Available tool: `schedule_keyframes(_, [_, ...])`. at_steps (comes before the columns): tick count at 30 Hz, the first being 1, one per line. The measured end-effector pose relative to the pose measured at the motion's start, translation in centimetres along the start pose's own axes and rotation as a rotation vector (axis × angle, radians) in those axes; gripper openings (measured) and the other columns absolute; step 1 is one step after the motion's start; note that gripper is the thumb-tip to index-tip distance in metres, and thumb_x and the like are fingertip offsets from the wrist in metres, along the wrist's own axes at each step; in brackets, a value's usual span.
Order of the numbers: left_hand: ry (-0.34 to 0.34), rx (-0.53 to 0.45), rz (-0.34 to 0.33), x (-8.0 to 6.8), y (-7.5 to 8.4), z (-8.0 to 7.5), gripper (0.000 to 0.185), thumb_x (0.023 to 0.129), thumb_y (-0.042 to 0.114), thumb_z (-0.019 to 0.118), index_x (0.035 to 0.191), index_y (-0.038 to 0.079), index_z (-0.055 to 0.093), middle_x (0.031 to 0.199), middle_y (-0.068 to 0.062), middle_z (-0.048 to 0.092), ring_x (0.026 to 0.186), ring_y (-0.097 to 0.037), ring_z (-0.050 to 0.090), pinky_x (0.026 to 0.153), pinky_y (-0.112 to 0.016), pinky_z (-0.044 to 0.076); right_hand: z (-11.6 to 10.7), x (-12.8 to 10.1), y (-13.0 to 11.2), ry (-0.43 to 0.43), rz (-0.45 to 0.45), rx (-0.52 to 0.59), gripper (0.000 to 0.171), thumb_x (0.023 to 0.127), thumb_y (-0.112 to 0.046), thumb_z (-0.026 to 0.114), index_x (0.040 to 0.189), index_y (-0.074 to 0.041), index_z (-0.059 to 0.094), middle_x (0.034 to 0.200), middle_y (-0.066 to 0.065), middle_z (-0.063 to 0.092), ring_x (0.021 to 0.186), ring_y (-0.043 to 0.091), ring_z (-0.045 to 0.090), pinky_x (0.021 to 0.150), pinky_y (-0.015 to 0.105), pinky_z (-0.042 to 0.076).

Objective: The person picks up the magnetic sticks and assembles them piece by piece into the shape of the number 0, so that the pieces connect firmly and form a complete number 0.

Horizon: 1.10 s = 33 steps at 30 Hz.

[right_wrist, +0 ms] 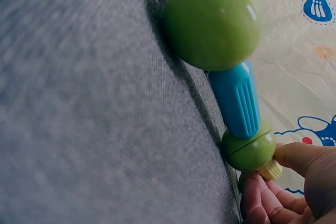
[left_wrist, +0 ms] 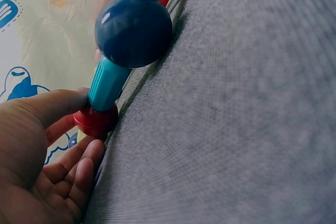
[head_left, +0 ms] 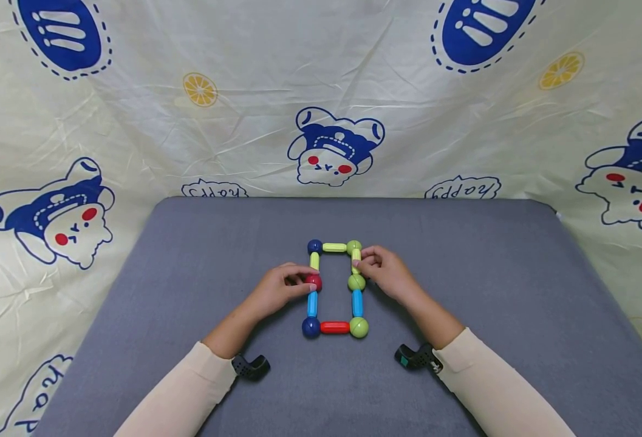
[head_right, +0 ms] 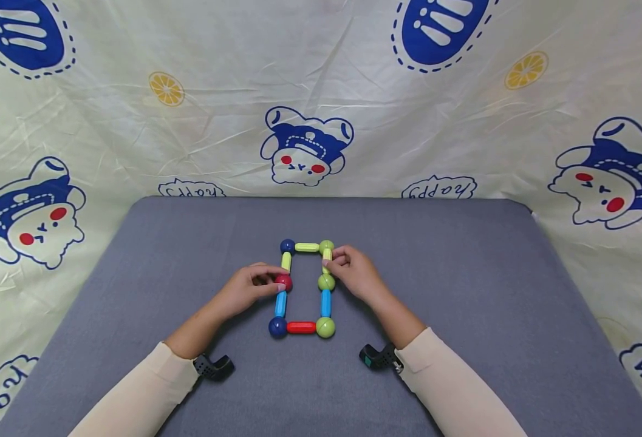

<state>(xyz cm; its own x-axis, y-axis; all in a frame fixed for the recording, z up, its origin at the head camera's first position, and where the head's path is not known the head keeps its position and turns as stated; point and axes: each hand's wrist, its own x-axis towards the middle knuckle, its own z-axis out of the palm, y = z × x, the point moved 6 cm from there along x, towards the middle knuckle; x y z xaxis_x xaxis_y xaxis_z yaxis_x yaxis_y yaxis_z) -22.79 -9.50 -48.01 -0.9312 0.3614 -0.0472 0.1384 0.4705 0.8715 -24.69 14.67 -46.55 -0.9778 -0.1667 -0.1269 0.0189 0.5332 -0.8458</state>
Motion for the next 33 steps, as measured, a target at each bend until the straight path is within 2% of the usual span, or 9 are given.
schedule_keyframes(12, [0.000, -0.010, 0.000, -0.17, -0.11, 0.09, 0.029, 0.091, 0.025, 0.077, 0.120, 0.023, 0.075, 0.099, -0.002, 0.065, 0.088, -0.015, 0.057, 0.075, -0.027, 0.046, 0.31, 0.03, 0.68, 0.015, 0.003, -0.054, 0.041, 0.097, -0.032, 0.069, 0.124, -0.002, 0.060, 0.103, 0.010, 0.071, 0.087, 0.018, 0.060, 0.076, 0.029, 0.047])
schedule_keyframes(22, [0.007, -0.008, 0.010, -0.29, 0.16, -0.16, 0.029, 0.091, 0.023, 0.076, 0.120, 0.020, 0.075, 0.097, -0.003, 0.065, 0.087, -0.015, 0.057, 0.074, -0.026, 0.046, 0.36, -0.02, 0.50, 0.039, -0.019, -0.056, 0.039, 0.096, -0.031, 0.070, 0.123, -0.004, 0.061, 0.101, 0.010, 0.071, 0.085, 0.017, 0.059, 0.074, 0.029, 0.046])
schedule_keyframes(33, [0.061, -0.001, 0.002, -0.32, 0.22, -0.32, 0.030, 0.092, 0.023, 0.075, 0.121, 0.017, 0.075, 0.093, -0.004, 0.063, 0.086, -0.014, 0.056, 0.073, -0.026, 0.044, 0.60, -0.13, 0.87, 0.034, -0.092, -0.032, 0.037, 0.100, -0.026, 0.064, 0.132, -0.006, 0.060, 0.114, 0.013, 0.071, 0.095, 0.019, 0.063, 0.080, 0.025, 0.048])
